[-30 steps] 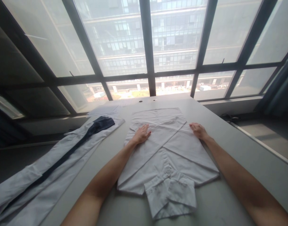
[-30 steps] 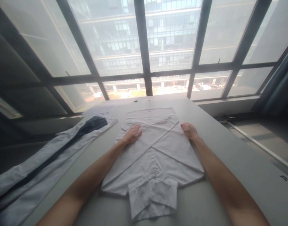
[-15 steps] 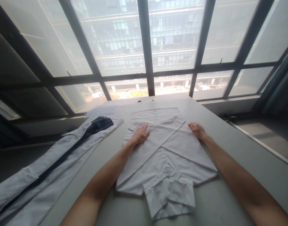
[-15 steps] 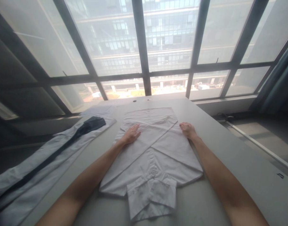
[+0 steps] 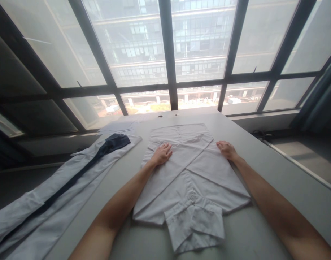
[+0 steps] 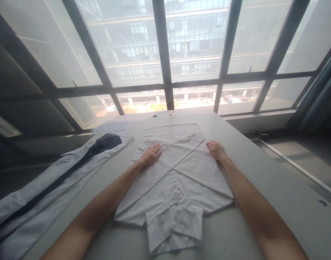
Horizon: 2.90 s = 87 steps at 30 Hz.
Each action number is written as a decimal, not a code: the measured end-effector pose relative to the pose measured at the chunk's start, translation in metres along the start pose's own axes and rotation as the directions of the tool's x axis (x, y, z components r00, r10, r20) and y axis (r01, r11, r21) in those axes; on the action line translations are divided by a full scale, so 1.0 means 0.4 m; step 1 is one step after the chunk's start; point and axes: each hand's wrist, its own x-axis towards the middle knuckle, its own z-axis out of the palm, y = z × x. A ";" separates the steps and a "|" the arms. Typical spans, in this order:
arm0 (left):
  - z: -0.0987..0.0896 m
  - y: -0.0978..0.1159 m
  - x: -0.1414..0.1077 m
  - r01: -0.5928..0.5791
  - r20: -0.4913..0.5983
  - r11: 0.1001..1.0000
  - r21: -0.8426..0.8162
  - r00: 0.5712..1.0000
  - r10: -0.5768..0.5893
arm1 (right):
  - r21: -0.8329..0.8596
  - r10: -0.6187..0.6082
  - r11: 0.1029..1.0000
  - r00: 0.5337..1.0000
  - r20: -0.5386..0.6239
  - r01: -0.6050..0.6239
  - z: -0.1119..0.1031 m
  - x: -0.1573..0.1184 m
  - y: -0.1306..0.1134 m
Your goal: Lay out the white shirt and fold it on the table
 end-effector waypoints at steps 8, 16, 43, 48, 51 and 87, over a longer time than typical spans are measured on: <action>0.001 -0.001 0.001 -0.005 -0.004 1.000 0.005 1.000 0.005 | 0.013 0.001 1.000 1.000 0.010 -0.002 0.008 0.004 0.010; 0.004 -0.002 0.002 0.002 -0.023 1.000 0.014 1.000 -0.002 | 0.029 0.001 1.000 1.000 0.008 -0.001 0.011 0.005 0.015; 0.014 -0.013 0.005 -0.011 -0.034 1.000 0.002 0.999 0.011 | 0.016 0.017 1.000 1.000 0.011 -0.017 0.013 0.007 0.015; 0.013 -0.013 0.004 -0.013 -0.034 1.000 0.007 0.999 0.013 | 0.020 0.024 0.999 1.000 0.017 -0.025 0.007 0.006 0.010; 0.010 -0.011 0.003 -0.013 -0.033 1.000 0.008 0.999 0.013 | 0.025 0.026 0.999 0.999 0.026 -0.027 0.004 0.005 0.008; 0.011 -0.011 0.006 -0.011 -0.038 1.000 0.005 0.999 0.011 | 0.898 -0.141 0.358 0.936 0.323 -0.256 -0.144 -0.078 0.035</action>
